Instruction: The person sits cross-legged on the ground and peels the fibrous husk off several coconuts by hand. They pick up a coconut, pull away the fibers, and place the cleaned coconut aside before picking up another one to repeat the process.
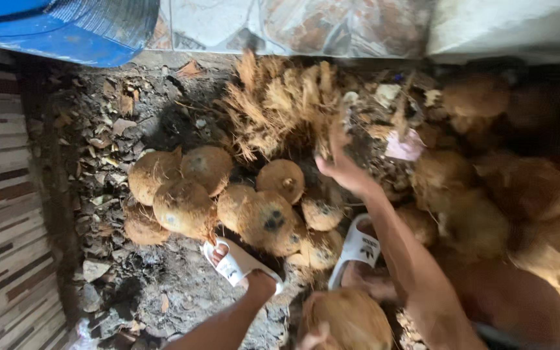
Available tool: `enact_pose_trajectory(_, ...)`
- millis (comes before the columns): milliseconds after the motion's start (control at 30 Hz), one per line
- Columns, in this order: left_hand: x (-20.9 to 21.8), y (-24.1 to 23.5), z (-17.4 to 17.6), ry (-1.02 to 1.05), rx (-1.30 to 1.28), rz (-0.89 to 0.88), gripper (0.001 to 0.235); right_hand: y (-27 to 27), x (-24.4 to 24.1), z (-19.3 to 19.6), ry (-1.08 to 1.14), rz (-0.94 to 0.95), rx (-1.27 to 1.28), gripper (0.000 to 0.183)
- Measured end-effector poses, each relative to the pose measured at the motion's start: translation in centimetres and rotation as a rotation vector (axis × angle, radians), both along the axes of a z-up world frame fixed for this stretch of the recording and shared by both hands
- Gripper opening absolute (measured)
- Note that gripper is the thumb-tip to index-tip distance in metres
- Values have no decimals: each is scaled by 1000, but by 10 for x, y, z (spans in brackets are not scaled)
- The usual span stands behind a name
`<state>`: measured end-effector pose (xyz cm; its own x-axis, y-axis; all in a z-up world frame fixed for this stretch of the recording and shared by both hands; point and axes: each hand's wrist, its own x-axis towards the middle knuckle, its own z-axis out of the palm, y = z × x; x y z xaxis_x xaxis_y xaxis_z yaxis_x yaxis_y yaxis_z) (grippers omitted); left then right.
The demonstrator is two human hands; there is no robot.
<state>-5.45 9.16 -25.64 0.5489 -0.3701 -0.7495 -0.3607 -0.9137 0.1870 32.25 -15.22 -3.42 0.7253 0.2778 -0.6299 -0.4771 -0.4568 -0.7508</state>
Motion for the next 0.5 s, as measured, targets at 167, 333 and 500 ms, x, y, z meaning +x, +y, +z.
enact_pose_trajectory(167, 49, -8, 38, 362, -345, 944, 31, -39, -115, 70, 451, -16, 671, 132)
enact_pose_trajectory(333, 78, -110, 323, 872, -840, 2520, 79, -65, -239, 79, 347, -227, 820, 114)
enact_pose_trajectory(500, 61, -115, 331, 804, -975, 2150, 88, -42, -301, 114, 261, -497, 535, 119)
